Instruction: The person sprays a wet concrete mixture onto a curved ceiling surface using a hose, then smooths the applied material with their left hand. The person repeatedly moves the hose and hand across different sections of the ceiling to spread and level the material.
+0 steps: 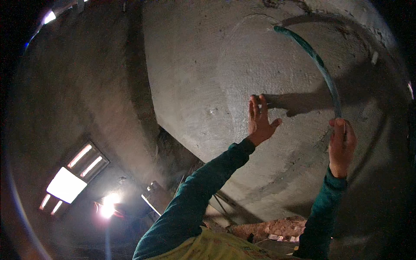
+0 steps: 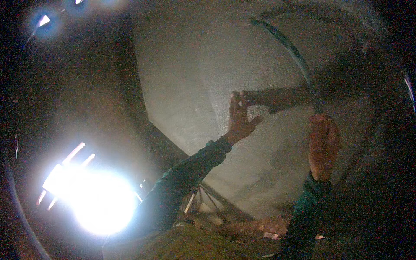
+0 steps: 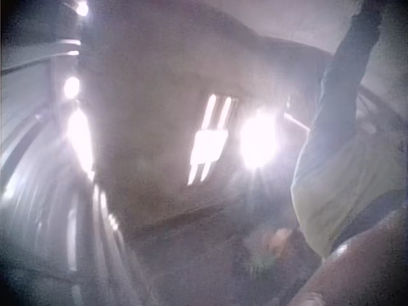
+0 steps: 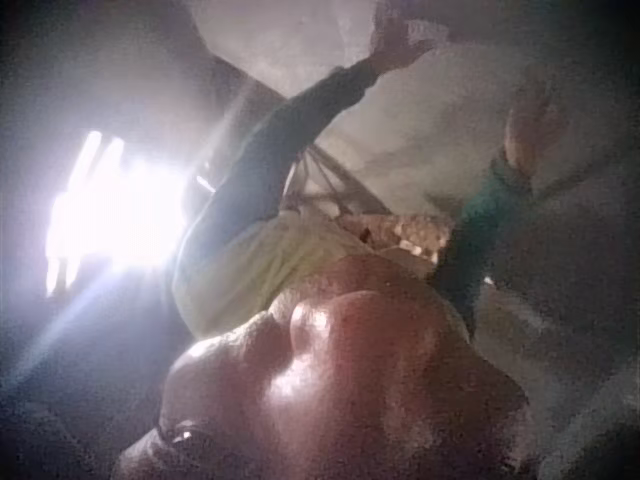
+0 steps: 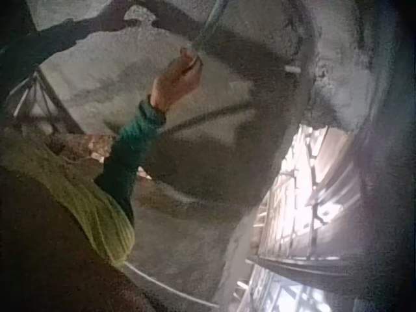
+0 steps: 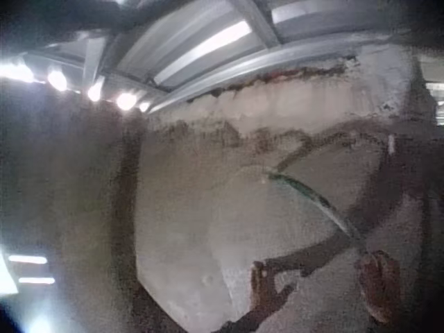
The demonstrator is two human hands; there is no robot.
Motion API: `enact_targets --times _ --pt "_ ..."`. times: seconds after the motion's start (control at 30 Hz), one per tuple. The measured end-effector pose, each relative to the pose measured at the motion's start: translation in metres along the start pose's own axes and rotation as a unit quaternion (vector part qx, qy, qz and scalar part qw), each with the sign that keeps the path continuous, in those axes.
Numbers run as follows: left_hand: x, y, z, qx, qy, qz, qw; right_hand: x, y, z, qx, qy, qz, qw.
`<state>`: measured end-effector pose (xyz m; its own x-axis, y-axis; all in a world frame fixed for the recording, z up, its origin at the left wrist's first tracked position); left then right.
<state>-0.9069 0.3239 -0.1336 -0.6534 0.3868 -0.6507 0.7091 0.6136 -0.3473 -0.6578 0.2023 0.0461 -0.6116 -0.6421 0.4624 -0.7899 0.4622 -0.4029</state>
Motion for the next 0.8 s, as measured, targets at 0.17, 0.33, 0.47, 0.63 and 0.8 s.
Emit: enact_targets --times 0.17,0.33,0.47,0.63,0.8 --pt "-0.007 0.005 0.001 0.070 -0.019 -0.008 0.997 -0.004 0.038 -0.009 0.010 -0.077 0.031 0.996" --pt "0.002 -0.016 0.001 0.037 0.010 0.006 0.999 0.029 0.079 -0.029 0.002 -0.118 0.043 0.992" --pt "0.007 -0.015 0.002 0.057 0.030 0.029 0.997 0.052 0.109 -0.032 -0.096 -0.437 0.191 0.873" --pt "0.014 -0.021 0.001 0.087 0.054 0.036 0.994 0.069 0.148 -0.062 -0.016 -0.180 -0.066 0.981" --pt "0.048 -0.055 -0.015 0.126 0.079 0.143 0.979 0.087 0.202 -0.095 0.009 -0.088 -0.090 0.992"
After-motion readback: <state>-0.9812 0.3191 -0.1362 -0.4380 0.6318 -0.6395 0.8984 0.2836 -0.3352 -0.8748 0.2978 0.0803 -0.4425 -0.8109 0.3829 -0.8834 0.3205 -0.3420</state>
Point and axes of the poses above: each hand's wrist, its own z-axis away from the middle knuckle, its own y-axis out of the palm, x = y × z, the point moved 9 cm from there along -z, towards the middle knuckle, and after that the axes turned 1 degree about -x, right-handed, at the moved point
